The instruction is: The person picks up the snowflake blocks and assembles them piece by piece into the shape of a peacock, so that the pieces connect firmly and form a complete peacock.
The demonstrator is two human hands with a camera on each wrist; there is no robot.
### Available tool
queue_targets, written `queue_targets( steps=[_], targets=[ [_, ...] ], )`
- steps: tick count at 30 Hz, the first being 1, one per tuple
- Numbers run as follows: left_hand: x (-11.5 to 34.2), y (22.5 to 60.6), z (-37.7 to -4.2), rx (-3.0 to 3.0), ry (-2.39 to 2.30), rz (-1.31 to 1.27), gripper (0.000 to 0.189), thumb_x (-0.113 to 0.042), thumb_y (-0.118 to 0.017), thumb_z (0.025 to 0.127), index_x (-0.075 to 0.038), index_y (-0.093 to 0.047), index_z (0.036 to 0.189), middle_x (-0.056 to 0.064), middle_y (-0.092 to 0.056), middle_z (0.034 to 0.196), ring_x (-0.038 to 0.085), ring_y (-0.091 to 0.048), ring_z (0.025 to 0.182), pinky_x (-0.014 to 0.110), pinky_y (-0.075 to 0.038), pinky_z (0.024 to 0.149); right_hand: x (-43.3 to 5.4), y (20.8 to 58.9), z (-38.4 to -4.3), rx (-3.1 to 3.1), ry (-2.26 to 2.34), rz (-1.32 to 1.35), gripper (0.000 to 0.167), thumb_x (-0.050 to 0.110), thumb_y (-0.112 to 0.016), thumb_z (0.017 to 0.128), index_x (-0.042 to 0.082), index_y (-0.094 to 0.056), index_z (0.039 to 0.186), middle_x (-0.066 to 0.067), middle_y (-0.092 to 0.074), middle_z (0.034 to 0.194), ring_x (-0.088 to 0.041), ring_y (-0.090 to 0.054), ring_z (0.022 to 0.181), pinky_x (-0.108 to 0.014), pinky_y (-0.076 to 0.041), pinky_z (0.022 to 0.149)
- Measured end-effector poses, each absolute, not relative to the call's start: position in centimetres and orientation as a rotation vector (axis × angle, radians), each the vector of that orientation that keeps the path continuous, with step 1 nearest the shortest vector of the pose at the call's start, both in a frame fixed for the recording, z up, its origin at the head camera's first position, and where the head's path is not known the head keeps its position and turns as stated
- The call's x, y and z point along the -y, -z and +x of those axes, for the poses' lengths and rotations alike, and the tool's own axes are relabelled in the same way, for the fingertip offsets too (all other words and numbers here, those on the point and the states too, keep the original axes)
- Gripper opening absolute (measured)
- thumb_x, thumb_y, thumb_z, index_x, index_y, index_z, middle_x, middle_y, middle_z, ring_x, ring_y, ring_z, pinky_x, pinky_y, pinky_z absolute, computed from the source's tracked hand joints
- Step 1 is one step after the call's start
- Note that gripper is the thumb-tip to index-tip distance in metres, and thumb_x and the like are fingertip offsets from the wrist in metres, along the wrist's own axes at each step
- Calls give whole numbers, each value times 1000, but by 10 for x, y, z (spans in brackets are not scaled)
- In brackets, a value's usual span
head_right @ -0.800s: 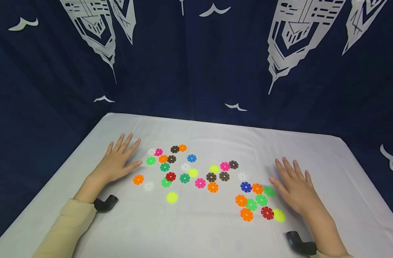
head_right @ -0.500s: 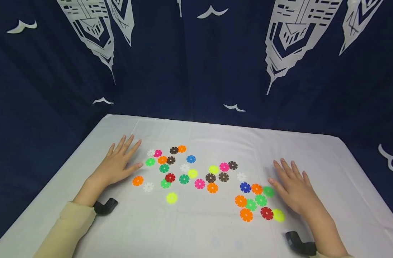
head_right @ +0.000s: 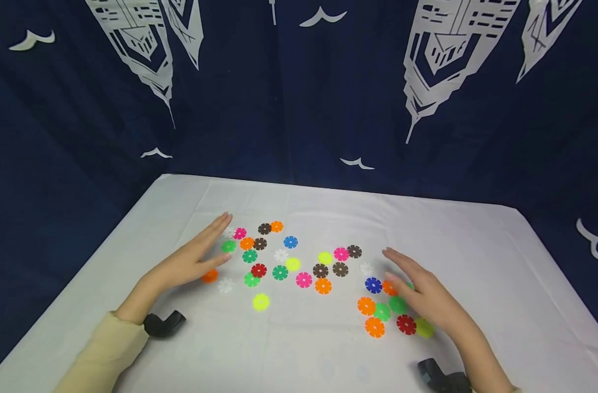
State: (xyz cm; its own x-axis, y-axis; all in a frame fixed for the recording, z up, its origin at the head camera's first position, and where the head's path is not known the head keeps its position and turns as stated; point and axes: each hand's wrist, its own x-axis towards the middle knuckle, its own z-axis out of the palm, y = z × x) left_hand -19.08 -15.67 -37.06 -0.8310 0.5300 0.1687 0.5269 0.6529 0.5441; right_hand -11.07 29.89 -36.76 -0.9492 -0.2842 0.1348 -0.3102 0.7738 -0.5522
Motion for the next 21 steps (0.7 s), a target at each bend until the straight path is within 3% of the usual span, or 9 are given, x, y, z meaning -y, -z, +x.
queue_targets(
  steps=[3,6,9,16,21],
  targets=[
    [143,380,-187,-2678,-1157,933,75,-42,-59,90,-24,-18,151,-5,-18,153,15,-19,137,46,-25,106,-289,376,-111,2823,-1020,558,41,17,-57,95,9,-49,134,-9,-55,127,-26,-51,112,-37,-46,89],
    [129,389,-186,-2484,-1368,983,65,-28,-62,92,-11,-31,146,5,-36,145,20,-36,130,43,-32,103,-282,385,-111,2814,-1076,528,32,14,-66,89,7,-60,120,0,-64,99,-15,-57,82,-21,-48,66],
    [117,395,-188,-2319,-1513,986,53,-17,-62,92,-1,-42,138,14,-50,133,24,-48,120,40,-38,99,-280,396,-110,2840,-1161,493,25,13,-73,82,9,-67,106,6,-59,80,-12,-52,70,-22,-45,58],
    [93,404,-193,-2261,-1596,910,38,-11,-64,90,1,-56,125,13,-59,121,21,-57,108,32,-44,92,-281,411,-110,2867,-1139,632,26,15,-79,75,16,-68,98,8,-53,82,-11,-48,72,-21,-43,60],
    [77,410,-197,-2517,-1377,894,40,-15,-73,83,-4,-62,120,3,-63,105,15,-56,94,27,-48,82,-279,410,-112,2896,-1048,672,26,20,-80,74,16,-61,90,8,-49,80,-9,-46,73,-22,-41,60]
  ],
)
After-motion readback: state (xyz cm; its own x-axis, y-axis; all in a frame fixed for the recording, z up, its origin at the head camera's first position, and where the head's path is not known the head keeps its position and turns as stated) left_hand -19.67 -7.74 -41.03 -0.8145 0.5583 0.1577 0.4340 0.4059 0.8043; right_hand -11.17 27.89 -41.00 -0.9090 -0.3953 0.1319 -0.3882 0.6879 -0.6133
